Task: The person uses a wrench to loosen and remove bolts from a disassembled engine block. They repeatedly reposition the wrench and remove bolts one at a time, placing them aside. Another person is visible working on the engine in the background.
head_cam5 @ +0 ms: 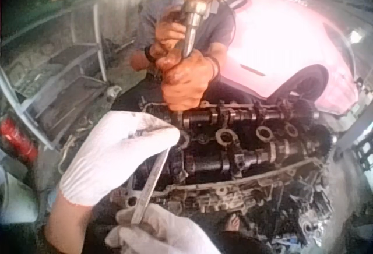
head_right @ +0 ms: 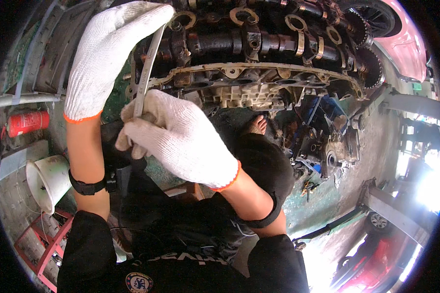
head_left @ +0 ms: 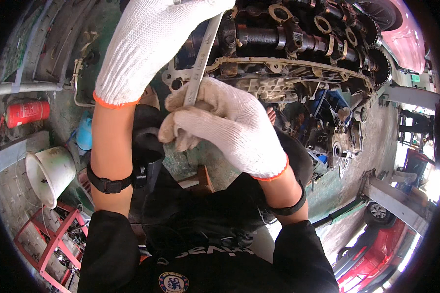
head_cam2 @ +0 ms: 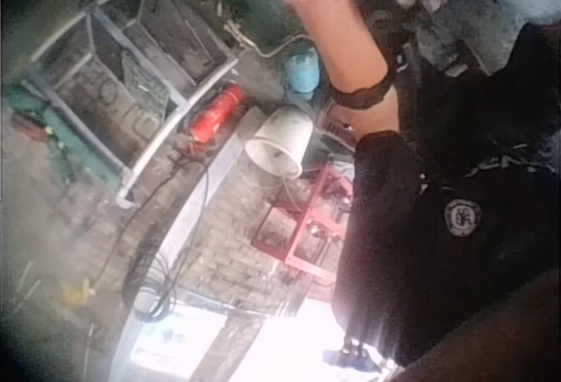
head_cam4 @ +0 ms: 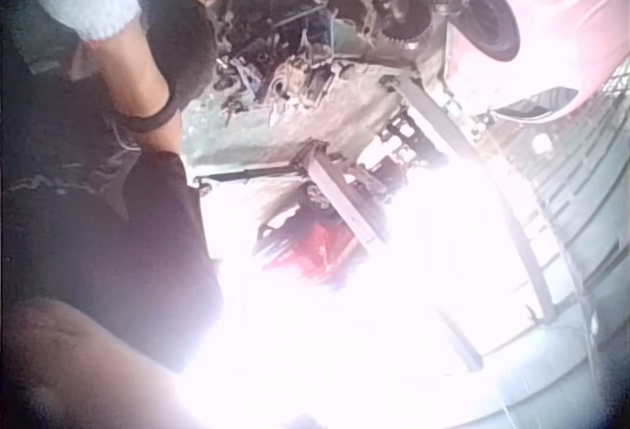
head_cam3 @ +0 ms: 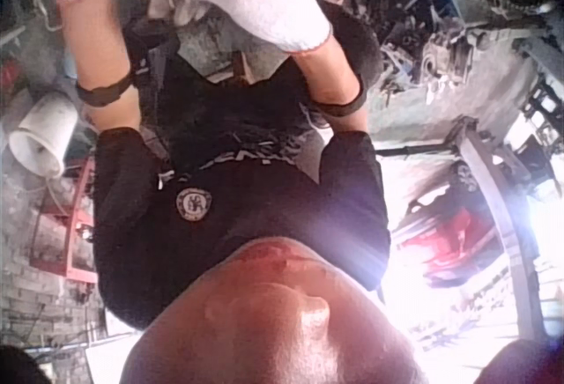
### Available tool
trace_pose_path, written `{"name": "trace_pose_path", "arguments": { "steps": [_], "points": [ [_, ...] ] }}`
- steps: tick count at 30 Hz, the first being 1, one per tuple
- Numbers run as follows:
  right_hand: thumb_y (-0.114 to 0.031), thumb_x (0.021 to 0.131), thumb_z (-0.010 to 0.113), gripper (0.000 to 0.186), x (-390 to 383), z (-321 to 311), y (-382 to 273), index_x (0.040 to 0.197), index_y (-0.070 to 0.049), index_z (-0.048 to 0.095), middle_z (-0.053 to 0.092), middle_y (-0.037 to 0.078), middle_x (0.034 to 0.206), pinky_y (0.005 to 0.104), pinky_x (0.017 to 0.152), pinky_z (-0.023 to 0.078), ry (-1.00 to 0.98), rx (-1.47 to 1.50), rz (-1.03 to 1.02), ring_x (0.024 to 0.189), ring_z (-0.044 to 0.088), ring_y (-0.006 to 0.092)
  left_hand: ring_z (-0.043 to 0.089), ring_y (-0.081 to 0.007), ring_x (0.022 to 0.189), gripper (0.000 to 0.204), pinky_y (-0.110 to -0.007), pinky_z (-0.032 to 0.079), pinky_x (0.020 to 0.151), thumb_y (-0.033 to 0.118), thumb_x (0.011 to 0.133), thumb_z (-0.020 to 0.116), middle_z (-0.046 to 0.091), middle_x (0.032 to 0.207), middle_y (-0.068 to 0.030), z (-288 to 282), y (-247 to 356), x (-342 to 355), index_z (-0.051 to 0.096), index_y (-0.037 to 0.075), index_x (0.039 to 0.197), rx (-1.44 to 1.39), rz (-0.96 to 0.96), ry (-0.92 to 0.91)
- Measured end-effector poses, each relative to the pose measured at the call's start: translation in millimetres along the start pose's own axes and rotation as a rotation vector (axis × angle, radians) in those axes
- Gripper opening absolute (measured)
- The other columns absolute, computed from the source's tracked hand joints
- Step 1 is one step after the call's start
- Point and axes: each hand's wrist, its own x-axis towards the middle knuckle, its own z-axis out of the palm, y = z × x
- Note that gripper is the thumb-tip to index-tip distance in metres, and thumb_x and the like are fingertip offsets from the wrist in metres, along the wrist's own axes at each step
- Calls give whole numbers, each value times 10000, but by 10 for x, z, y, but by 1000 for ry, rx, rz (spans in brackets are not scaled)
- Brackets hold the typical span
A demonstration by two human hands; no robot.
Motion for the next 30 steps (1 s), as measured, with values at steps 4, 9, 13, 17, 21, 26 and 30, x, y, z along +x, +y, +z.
{"name": "trace_pose_path", "arguments": {
  "steps": [4, 9, 13, 17, 21, 26, 30],
  "points": [
    [-84, 970, 617, 246, -58, -70, -71, 1146, 88, 631, 751, 128, 883, 252, 709, 555, 57, -158, 40, 743, 680, 130, 633, -104, 793, 284, -258, 499, 741, 209, 960, 698, 747, 876, -72, -20, -100, 1, 754, -51, 1062, 64, 72, 17],
    [-55, 954, 600, 281, -110, -156, -89, 1159, 135, 629, 746, 170, 865, 255, 697, 567, 122, -199, 12, 727, 697, 162, 630, -101, 800, 277, -257, 501, 753, 205, 959, 701, 745, 877, -77, -85, -167, 114, 748, -50, 1057, -144, 98, -122],
    [-43, 958, 565, 278, -138, -238, -99, 1144, 153, 628, 736, 178, 843, 266, 675, 572, 151, -179, -54, 701, 699, 187, 639, -108, 811, 263, -266, 509, 764, 192, 947, 705, 753, 899, -87, -45, -145, 57, 750, -44, 1054, -9, 123, -51],
    [-63, 982, 557, 269, -203, -353, -136, 1131, 145, 640, 712, 145, 779, 267, 632, 560, 213, -200, -141, 649, 681, 184, 651, -119, 814, 266, -276, 514, 764, 188, 940, 705, 759, 912, -91, -35, -56, 2, 753, -41, 1066, 92, 120, 30],
    [-76, 1004, 504, 285, -275, -493, -235, 1115, 162, 615, 632, 99, 682, 279, 585, 497, 360, -199, -254, 565, 586, 171, 651, -120, 806, 267, -269, 513, 757, 187, 938, 709, 761, 916, -91, -68, 13, 5, 758, -38, 1072, 12, 25, -42],
    [-103, 1017, 545, 295, -330, -662, -318, 1123, 155, 641, 664, 132, 720, 275, 628, 496, 498, -85, -369, 597, 605, 179, 627, -109, 768, 262, -257, 499, 715, 185, 923, 732, 746, 873, -70, -13, -28, -3, 763, -34, 1064, 87, 59, 16],
    [-116, 1022, 537, 311, -363, -711, -283, 1139, 143, 664, 668, 146, 737, 259, 635, 491, 551, -521, -567, 622, 617, 171, 596, -94, 734, 260, -248, 478, 679, 183, 916, 739, 718, 825, -50, 4, -56, 8, 762, -37, 1052, 16, -38, -43]
  ]
}}
